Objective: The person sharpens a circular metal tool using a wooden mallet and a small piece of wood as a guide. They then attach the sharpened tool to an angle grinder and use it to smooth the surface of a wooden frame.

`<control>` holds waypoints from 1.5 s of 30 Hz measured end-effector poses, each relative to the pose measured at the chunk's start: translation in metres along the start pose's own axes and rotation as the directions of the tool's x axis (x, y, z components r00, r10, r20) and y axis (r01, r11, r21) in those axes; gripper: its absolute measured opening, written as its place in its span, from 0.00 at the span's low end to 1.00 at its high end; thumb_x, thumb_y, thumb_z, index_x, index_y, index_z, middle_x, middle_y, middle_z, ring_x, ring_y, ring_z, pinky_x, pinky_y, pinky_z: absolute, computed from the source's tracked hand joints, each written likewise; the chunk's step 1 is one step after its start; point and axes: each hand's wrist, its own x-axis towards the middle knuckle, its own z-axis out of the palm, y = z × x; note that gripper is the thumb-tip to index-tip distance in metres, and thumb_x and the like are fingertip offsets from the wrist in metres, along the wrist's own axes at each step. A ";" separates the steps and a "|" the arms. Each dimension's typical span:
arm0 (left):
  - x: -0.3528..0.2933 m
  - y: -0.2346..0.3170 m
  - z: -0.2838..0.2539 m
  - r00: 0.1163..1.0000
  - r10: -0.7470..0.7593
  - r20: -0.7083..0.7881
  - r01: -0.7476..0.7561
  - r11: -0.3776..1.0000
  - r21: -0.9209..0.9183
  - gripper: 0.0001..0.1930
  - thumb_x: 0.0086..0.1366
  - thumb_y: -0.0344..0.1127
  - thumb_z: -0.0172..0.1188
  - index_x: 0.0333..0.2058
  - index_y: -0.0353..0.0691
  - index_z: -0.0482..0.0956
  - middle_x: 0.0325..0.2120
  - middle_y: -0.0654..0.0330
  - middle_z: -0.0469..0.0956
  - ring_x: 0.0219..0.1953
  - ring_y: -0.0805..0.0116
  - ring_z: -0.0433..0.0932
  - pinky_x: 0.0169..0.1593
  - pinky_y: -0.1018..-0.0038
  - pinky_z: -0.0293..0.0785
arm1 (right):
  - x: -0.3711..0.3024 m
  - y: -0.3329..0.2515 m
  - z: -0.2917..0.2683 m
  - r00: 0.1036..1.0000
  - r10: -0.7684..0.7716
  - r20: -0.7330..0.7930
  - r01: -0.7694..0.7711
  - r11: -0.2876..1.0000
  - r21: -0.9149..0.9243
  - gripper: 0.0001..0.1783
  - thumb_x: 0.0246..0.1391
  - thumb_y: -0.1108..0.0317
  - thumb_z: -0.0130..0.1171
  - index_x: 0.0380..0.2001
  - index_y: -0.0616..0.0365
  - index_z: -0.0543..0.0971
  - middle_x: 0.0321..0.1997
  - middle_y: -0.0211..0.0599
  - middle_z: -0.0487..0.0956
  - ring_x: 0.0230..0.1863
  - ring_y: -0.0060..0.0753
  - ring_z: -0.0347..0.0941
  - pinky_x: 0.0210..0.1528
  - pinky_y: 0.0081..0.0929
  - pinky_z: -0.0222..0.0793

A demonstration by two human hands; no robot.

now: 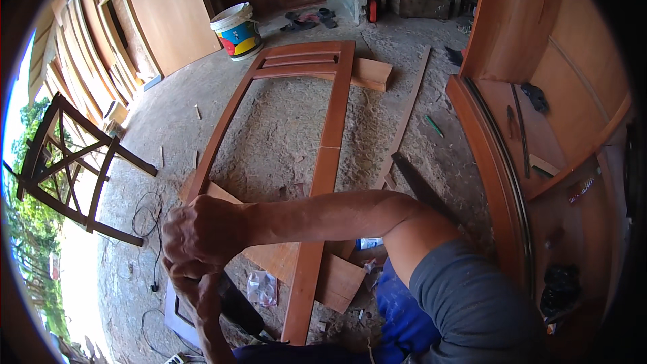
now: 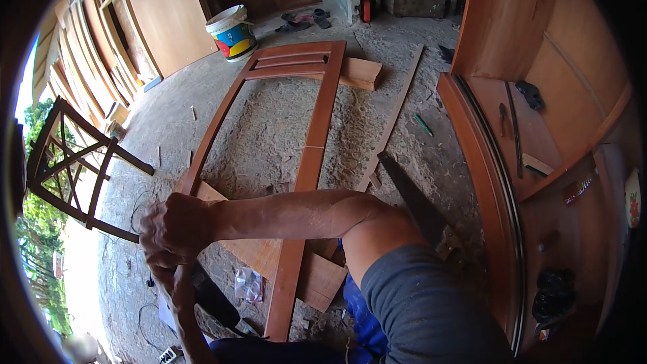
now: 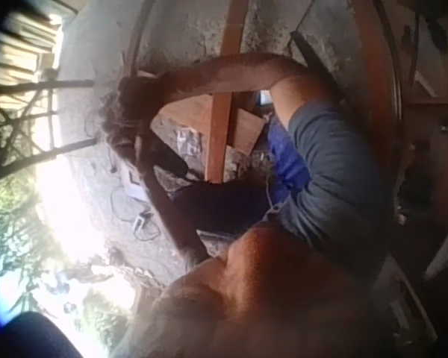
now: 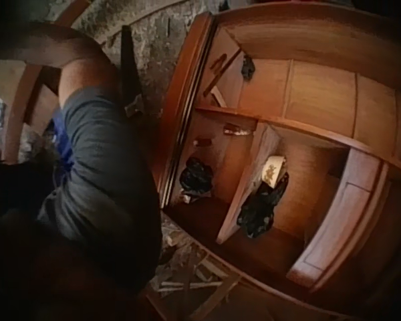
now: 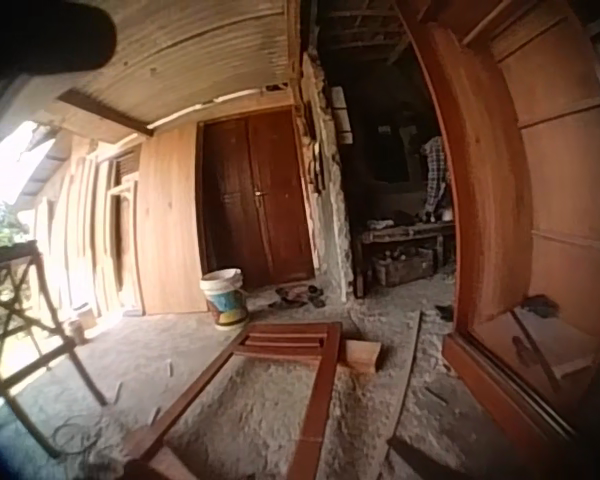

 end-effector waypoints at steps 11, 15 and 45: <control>0.012 0.001 -0.010 0.996 -0.060 -0.068 0.055 0.996 -0.072 0.30 0.53 0.27 0.69 0.54 0.40 0.66 0.46 0.58 0.73 0.49 0.70 0.72 0.54 0.71 0.69 | 0.025 0.001 -0.019 0.894 -0.116 0.433 0.121 0.993 0.018 0.24 0.49 0.47 0.69 0.46 0.46 0.78 0.44 0.34 0.77 0.53 0.43 0.73 0.57 0.46 0.68; 0.007 0.002 -0.006 0.994 -0.093 -0.065 0.098 0.993 0.068 0.27 0.54 0.27 0.66 0.52 0.40 0.66 0.42 0.61 0.71 0.45 0.71 0.71 0.51 0.74 0.68 | 0.012 0.008 -0.014 0.857 0.126 0.500 -0.182 0.981 0.066 0.22 0.51 0.47 0.67 0.42 0.49 0.79 0.42 0.35 0.79 0.50 0.46 0.75 0.51 0.38 0.74; 0.006 0.021 -0.009 0.999 -0.031 0.037 0.029 0.999 0.045 0.35 0.49 0.47 0.78 0.49 0.38 0.69 0.39 0.57 0.77 0.42 0.67 0.75 0.48 0.67 0.73 | 0.008 0.006 -0.006 0.941 -0.320 0.113 0.317 0.947 0.049 0.25 0.61 0.38 0.54 0.27 0.49 0.74 0.29 0.29 0.72 0.36 0.33 0.73 0.37 0.36 0.73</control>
